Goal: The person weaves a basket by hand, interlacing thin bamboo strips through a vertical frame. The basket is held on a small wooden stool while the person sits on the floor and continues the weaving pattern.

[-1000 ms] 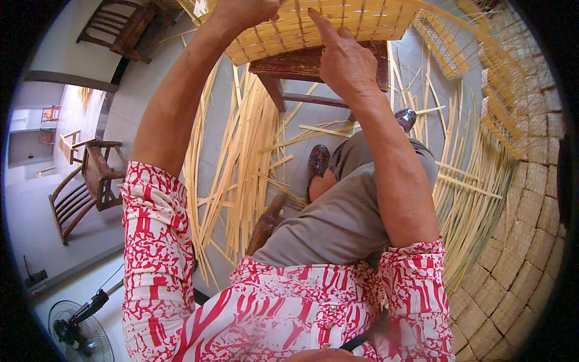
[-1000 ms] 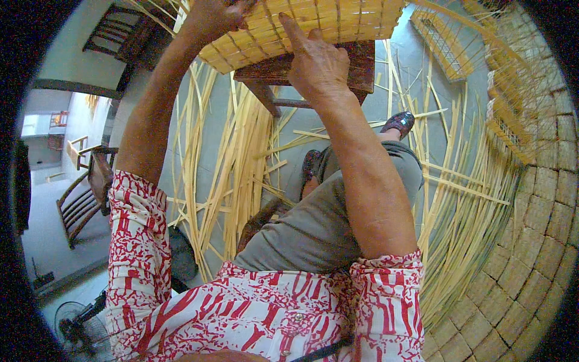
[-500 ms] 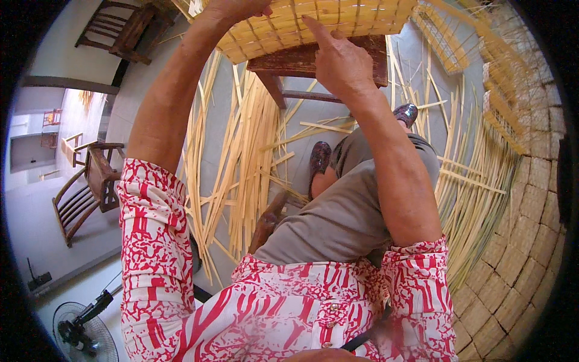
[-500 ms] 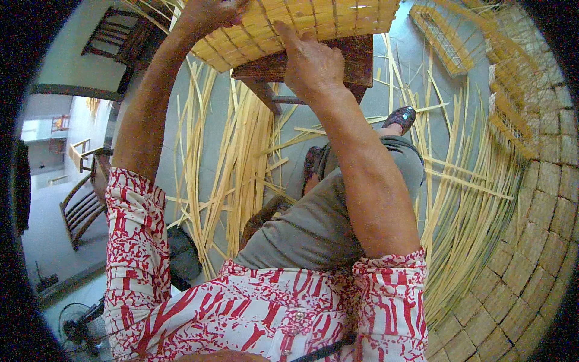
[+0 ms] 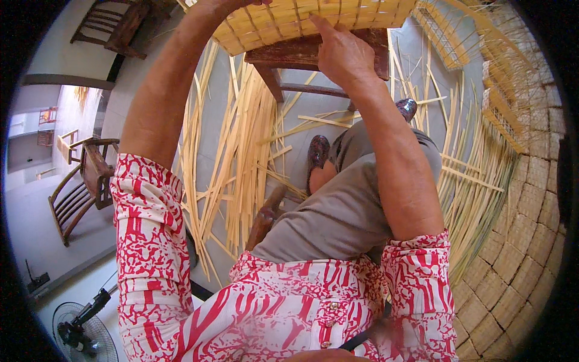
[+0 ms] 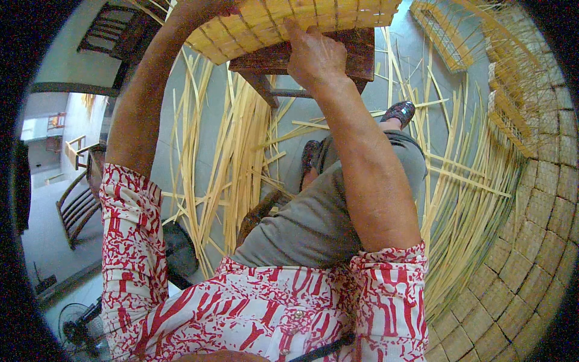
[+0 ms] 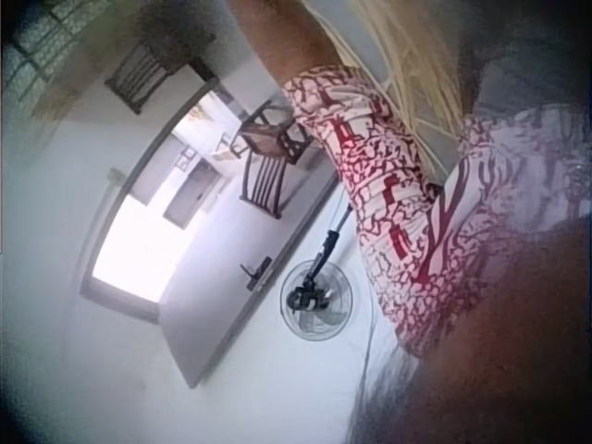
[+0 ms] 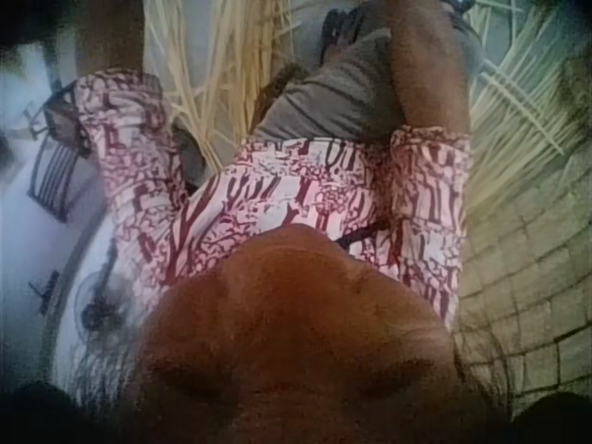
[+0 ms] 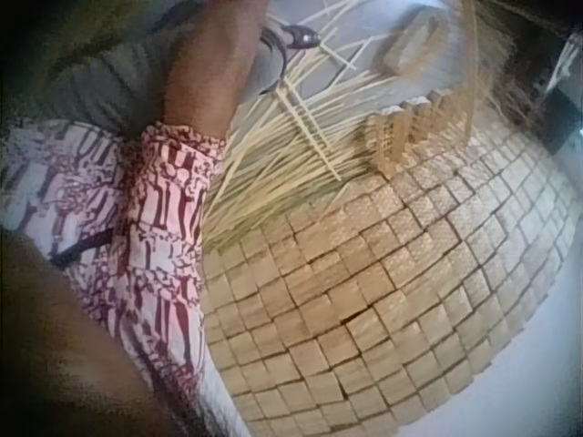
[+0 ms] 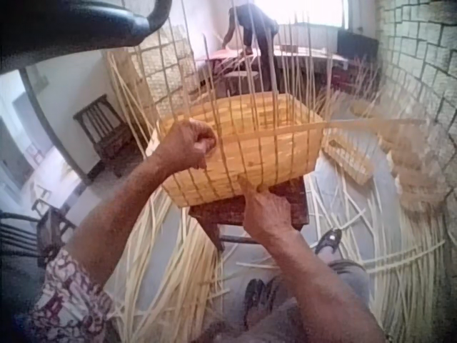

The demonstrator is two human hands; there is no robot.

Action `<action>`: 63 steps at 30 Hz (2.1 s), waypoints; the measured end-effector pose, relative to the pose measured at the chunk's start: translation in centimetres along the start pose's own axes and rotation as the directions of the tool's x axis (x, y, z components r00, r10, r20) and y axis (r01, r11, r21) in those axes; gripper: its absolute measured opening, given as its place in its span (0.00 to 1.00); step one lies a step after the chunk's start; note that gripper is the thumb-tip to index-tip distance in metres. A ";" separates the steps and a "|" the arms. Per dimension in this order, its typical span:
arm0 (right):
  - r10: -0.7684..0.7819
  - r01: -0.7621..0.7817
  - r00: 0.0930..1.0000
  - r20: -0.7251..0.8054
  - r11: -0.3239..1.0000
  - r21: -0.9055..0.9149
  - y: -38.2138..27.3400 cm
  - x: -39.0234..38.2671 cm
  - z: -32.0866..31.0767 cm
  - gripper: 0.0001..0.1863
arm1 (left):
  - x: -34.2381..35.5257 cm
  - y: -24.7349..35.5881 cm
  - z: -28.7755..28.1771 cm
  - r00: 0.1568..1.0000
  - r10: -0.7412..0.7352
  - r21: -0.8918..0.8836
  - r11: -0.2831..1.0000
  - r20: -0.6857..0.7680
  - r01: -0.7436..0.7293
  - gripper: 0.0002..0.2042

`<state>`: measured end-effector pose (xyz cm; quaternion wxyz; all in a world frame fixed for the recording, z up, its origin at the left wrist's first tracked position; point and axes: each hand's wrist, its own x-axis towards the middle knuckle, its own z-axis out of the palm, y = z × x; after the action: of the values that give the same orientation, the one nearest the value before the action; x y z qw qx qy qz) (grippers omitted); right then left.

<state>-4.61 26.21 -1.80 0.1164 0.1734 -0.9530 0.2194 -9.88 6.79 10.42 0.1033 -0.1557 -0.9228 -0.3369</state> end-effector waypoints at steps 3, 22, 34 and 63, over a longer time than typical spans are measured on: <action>-0.032 0.032 0.999 -0.027 0.999 -0.010 0.5 -0.2 0.2 0.30 | 0.2 0.1 0.2 1.000 0.000 0.020 1.000 0.010 0.000 0.08; 0.128 -0.113 0.942 0.312 0.992 -0.064 0.5 0.5 0.6 0.32 | -0.3 2.0 0.1 0.995 -0.089 0.009 0.996 0.035 0.088 0.08; 0.214 -0.251 0.966 0.143 0.652 0.715 2.7 2.0 -2.6 0.20 | -1.0 -1.2 0.9 0.997 0.075 0.100 0.992 -0.029 -0.072 0.06; -0.077 -0.108 0.994 0.077 -0.631 0.769 6.4 4.0 -7.1 0.19 | -0.7 3.2 5.0 0.909 0.366 -0.115 0.912 -0.201 -0.393 0.08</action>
<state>-9.65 33.70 3.20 -0.1599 0.1731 -0.2177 0.9471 -8.53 12.24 8.34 0.2355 -0.3095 -0.8335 -0.3924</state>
